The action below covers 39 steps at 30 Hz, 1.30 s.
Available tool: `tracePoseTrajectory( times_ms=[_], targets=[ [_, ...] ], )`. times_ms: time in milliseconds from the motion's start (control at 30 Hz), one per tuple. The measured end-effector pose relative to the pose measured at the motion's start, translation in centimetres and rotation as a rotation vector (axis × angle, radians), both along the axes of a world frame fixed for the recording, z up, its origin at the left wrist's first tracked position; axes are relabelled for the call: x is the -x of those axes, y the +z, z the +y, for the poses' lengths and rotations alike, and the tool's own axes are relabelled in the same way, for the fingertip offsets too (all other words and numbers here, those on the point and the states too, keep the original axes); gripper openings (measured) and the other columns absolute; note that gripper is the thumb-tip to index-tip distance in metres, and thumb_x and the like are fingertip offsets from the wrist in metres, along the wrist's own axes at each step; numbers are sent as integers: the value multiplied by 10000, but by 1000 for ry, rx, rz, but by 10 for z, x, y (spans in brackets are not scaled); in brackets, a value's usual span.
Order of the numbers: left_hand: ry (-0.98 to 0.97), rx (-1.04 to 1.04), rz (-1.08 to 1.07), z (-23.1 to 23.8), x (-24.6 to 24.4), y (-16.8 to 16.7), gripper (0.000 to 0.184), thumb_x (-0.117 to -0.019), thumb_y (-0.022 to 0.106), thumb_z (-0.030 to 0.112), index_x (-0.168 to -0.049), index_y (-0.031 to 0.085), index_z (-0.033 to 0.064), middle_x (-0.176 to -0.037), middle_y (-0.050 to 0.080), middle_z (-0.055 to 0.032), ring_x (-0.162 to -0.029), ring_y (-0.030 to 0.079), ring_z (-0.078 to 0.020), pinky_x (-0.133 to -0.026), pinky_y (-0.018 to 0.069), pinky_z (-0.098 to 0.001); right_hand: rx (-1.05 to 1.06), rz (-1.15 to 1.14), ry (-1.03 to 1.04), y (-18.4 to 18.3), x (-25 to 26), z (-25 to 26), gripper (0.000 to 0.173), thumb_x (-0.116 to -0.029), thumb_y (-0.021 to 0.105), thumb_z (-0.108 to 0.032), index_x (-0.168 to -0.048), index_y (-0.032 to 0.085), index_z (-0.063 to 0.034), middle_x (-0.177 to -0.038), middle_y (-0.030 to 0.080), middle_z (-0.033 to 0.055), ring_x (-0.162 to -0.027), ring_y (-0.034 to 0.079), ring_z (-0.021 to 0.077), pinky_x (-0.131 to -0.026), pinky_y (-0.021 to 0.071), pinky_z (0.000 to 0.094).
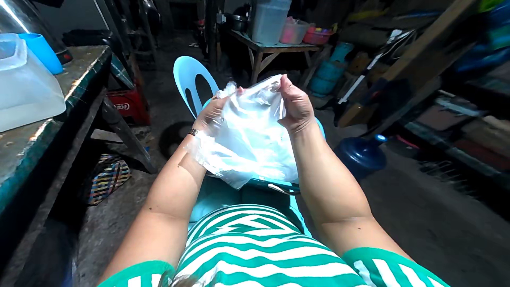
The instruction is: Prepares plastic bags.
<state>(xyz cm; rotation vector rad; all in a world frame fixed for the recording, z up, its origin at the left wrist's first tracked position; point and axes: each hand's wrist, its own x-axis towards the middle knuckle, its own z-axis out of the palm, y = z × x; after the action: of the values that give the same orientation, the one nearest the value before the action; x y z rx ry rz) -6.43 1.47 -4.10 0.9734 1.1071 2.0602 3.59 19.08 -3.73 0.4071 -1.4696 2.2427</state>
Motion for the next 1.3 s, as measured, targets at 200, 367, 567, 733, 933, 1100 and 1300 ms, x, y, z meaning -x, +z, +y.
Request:
tracePoseTrajectory(
  times_ms=[200,367,567,733,933,1100,1300],
  targets=[
    [-83,-87,205,-3,12,-8,366,-997,394,-12,-889,649,229,-784,723,141,-725,664,64,-709,567,-143,-206,-219,-27,5,-3,-3,395,-1113,330,-252,-891,643,-161,-718,683,-74,-643,647,3,-629,569,198],
    [-111,-189,82,4,21,-13,431,-1100,252,104,-964,645,216,-885,727,109,-875,675,46,-821,558,-155,-566,123,459,-7,2,8,38,-870,793,-289,-906,790,-301,-876,752,-174,-784,677,-72,-709,571,159],
    [157,72,248,14,13,-7,281,-829,596,-91,-1021,511,96,-797,622,53,-698,627,-8,-657,564,-190,-453,246,414,-6,0,20,148,-876,769,-244,-1024,762,-244,-977,738,-119,-903,674,-4,-800,566,212],
    [515,342,317,32,20,-12,277,-870,674,-46,-1135,593,-44,-946,598,-93,-805,582,-101,-736,521,-274,-402,-148,-473,3,7,-1,167,-973,619,-18,-1138,603,-25,-974,658,13,-823,646,59,-795,569,255],
    [634,403,415,30,27,-13,314,-988,688,242,-1130,660,-36,-984,660,-123,-882,610,-150,-849,508,-356,-1141,-400,-864,-10,22,6,254,-985,599,-46,-1203,731,-42,-1192,689,215,-1133,657,348,-1014,497,528],
    [577,360,347,29,16,-7,462,-1128,354,329,-1103,663,-13,-958,637,-74,-837,582,-101,-793,485,-288,-1306,-932,-138,-47,30,-4,269,-1076,473,-78,-1248,597,87,-1246,608,240,-1163,588,311,-1018,461,493],
    [507,149,388,29,17,-11,436,-1131,329,271,-1111,660,-12,-969,649,-44,-910,604,-63,-865,500,-250,-1443,-671,-485,-28,28,17,153,-948,653,-7,-1061,708,82,-1097,677,324,-1093,633,508,-936,456,721]
  ],
)
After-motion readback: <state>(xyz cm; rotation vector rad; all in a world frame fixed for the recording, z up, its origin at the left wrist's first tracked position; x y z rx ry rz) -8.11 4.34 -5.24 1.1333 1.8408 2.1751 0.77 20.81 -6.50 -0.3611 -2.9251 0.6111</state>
